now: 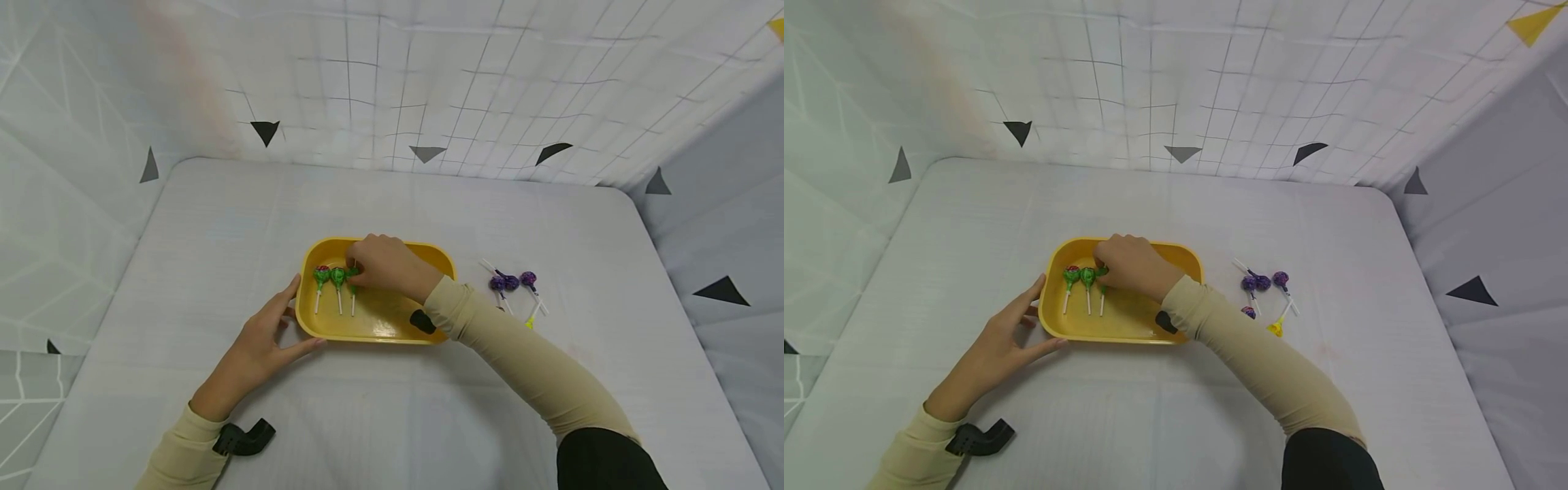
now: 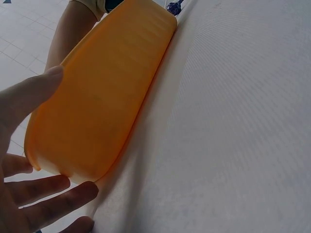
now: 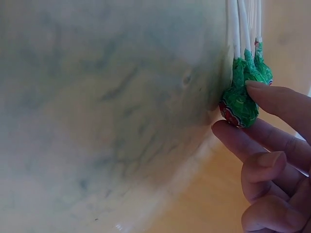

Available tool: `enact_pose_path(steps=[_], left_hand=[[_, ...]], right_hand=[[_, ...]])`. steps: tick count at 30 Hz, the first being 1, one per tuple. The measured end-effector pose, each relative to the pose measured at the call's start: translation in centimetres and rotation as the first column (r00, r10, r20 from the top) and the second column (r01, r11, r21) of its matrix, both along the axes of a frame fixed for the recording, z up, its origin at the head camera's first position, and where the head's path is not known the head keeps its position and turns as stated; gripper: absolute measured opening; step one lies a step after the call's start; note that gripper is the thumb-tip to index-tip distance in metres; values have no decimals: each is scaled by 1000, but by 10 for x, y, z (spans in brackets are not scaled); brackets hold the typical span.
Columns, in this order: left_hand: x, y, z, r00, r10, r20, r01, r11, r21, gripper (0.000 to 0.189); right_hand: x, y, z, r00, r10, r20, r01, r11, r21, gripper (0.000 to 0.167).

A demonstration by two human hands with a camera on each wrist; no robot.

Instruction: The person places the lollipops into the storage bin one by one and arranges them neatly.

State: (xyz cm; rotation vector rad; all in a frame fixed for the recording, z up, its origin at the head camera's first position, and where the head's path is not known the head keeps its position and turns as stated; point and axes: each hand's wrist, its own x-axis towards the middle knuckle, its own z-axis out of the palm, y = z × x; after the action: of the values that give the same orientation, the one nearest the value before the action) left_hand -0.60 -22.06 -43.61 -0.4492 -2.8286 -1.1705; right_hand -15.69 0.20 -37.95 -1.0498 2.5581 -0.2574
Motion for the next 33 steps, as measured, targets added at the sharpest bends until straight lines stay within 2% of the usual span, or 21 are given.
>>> enact_pose_path(steps=[9,16,24,33], left_hand=[[0,0,0,1000,0,5,1,1000,-1,114],[0,0,1,1000,0,6,0,1000,-1,114],[1,0,0,1000,-3,-7,3,1000,0,113],[0,0,0,1000,0,7,0,1000,6,114]], right_hand=[[0,0,0,1000,2,-9,-2,1000,-8,18],[-2,2,0,1000,-6,-7,6,1000,5,27],[-1,7,9,999,-32,-3,32,999,5,33],[4,19,21,999,-53,1,53,999,2,30]])
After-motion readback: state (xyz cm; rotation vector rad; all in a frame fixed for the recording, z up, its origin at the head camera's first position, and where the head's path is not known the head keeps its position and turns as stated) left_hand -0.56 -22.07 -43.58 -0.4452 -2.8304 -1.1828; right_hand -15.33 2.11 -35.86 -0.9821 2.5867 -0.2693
